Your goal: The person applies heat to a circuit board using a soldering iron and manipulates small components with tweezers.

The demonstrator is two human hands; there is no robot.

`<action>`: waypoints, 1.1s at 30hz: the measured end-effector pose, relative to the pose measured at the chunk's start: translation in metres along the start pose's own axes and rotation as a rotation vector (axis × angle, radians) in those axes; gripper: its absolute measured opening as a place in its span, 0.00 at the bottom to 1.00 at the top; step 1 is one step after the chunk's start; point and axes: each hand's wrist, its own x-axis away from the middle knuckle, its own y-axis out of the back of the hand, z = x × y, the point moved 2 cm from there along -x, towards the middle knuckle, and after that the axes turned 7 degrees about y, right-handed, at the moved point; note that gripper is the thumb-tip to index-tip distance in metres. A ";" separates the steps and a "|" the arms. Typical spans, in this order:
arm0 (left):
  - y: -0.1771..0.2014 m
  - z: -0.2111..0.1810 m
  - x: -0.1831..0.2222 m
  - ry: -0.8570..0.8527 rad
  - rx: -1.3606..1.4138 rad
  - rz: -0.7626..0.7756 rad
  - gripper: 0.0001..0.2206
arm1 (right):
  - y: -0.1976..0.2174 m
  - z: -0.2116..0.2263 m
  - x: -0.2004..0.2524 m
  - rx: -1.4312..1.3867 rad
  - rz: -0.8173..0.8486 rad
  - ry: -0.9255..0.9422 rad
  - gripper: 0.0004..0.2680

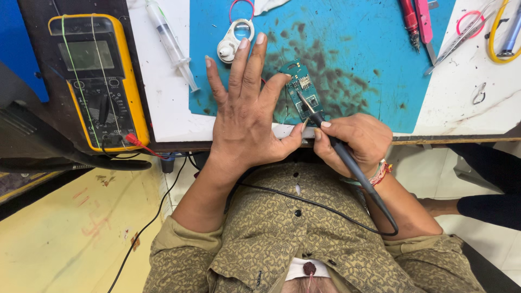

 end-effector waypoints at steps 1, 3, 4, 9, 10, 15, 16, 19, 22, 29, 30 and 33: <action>0.000 0.000 0.000 0.000 0.000 0.000 0.31 | 0.000 -0.001 0.000 -0.005 -0.003 0.003 0.08; 0.000 0.000 0.000 0.000 -0.001 -0.001 0.31 | -0.001 -0.002 0.002 -0.014 -0.009 0.011 0.08; 0.000 0.000 -0.001 -0.003 -0.002 -0.002 0.31 | 0.000 -0.002 0.003 -0.020 -0.030 0.000 0.07; 0.001 -0.001 0.000 -0.004 -0.010 0.000 0.31 | -0.001 -0.005 0.015 -0.048 -0.152 -0.111 0.06; 0.002 -0.001 0.000 -0.007 -0.005 -0.002 0.31 | 0.000 -0.005 0.019 -0.065 -0.173 -0.153 0.06; 0.004 -0.002 0.000 -0.021 -0.006 -0.013 0.31 | 0.007 -0.010 0.029 -0.102 -0.276 -0.358 0.06; 0.004 -0.001 0.001 -0.018 -0.004 -0.012 0.31 | 0.008 -0.010 0.030 -0.096 -0.282 -0.393 0.05; 0.004 -0.002 0.001 -0.020 0.014 -0.018 0.32 | 0.013 -0.011 0.022 -0.083 -0.282 -0.455 0.06; 0.004 -0.002 0.003 -0.027 0.036 -0.035 0.33 | 0.025 -0.004 0.004 -0.009 -0.180 -0.380 0.06; 0.003 0.003 0.012 -0.111 0.107 -0.195 0.23 | 0.044 0.006 -0.014 0.223 -0.111 -0.339 0.04; 0.004 0.004 0.014 -0.134 0.119 -0.243 0.19 | 0.042 0.007 -0.014 0.169 -0.122 -0.345 0.05; 0.011 0.012 0.026 -0.198 0.375 -0.353 0.14 | 0.028 0.012 -0.021 -0.051 -0.119 -0.341 0.06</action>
